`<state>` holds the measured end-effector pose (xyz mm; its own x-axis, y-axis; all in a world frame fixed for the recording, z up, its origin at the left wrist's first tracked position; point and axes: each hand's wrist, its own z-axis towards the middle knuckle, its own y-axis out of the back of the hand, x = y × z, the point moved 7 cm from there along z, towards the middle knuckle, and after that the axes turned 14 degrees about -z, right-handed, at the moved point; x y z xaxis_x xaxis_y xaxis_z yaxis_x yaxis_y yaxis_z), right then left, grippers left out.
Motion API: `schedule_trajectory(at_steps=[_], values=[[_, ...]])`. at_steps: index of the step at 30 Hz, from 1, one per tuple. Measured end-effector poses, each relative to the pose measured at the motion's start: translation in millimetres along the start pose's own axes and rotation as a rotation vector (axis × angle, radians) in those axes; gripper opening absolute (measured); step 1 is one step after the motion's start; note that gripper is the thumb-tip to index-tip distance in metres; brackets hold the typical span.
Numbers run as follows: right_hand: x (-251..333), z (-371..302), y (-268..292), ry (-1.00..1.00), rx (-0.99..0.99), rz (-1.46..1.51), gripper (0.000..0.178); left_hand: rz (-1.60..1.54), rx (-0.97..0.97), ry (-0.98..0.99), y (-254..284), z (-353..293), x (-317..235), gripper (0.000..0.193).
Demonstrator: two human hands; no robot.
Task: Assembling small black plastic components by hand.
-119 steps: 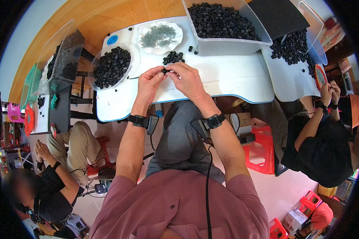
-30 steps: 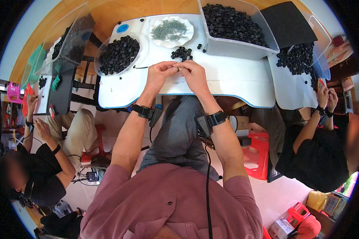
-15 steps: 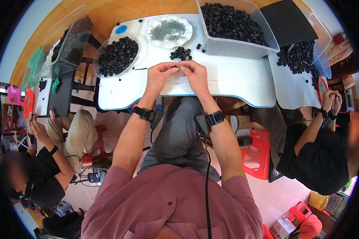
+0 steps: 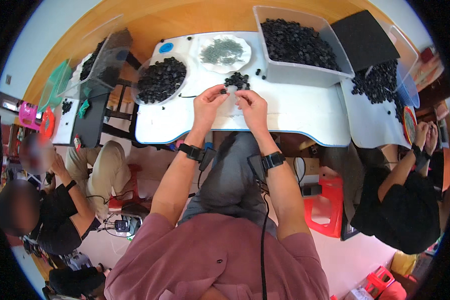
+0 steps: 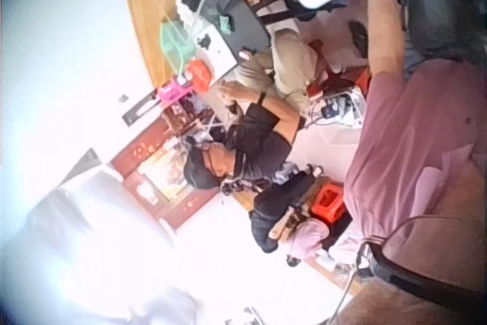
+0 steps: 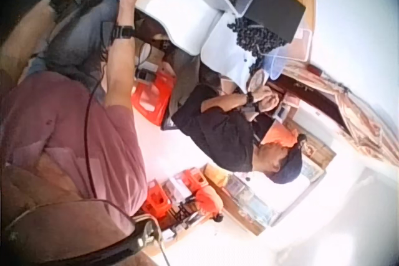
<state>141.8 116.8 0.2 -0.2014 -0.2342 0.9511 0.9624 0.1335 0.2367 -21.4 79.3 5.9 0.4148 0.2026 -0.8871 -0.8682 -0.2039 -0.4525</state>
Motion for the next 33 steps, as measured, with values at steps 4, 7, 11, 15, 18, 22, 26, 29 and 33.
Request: schedule_trajectory(at_steps=[4, 7, 11, 15, 18, 22, 26, 29, 33], values=[[-0.5, -0.9, 4.8, 0.021, -0.017, -0.019, 0.019, 0.069, 0.003, 0.004, -1.9, -0.9, 10.3, 0.028], [1.5, -0.2, 5.3, 0.016, 0.002, -0.018, 0.019, 0.004, 0.016, 0.053, -4.2, -2.6, 9.3, 0.026], [0.0, -1.1, 1.4, -0.005, 0.024, -0.055, 0.017, 0.030, -0.021, 0.039, 3.1, -10.1, -10.5, 0.026], [1.0, 0.3, 0.4, -0.006, 0.030, -0.033, 0.015, 0.089, -0.109, -0.008, 36.5, -13.4, -47.0, 0.023], [-0.3, 0.6, 2.2, -0.010, 0.029, -0.011, 0.014, 0.130, -0.171, -0.145, 65.9, -10.9, -92.5, 0.021], [2.0, 1.2, 2.4, 0.001, 0.040, 0.001, 0.013, 0.179, -0.253, -0.296, 92.3, 1.5, -150.4, 0.020], [4.7, -0.5, -1.8, 0.007, 0.050, 0.012, 0.013, 0.598, -0.269, -0.390, 132.4, 15.0, -163.5, 0.026], [2.9, -1.9, -2.1, 0.011, 0.046, -0.013, 0.014, 0.588, -0.375, -0.390, 140.5, 4.8, -154.3, 0.027], [5.7, -0.5, 0.6, 0.002, 0.039, -0.026, 0.014, 0.406, -0.341, -0.297, 115.9, -23.4, -115.8, 0.022]])
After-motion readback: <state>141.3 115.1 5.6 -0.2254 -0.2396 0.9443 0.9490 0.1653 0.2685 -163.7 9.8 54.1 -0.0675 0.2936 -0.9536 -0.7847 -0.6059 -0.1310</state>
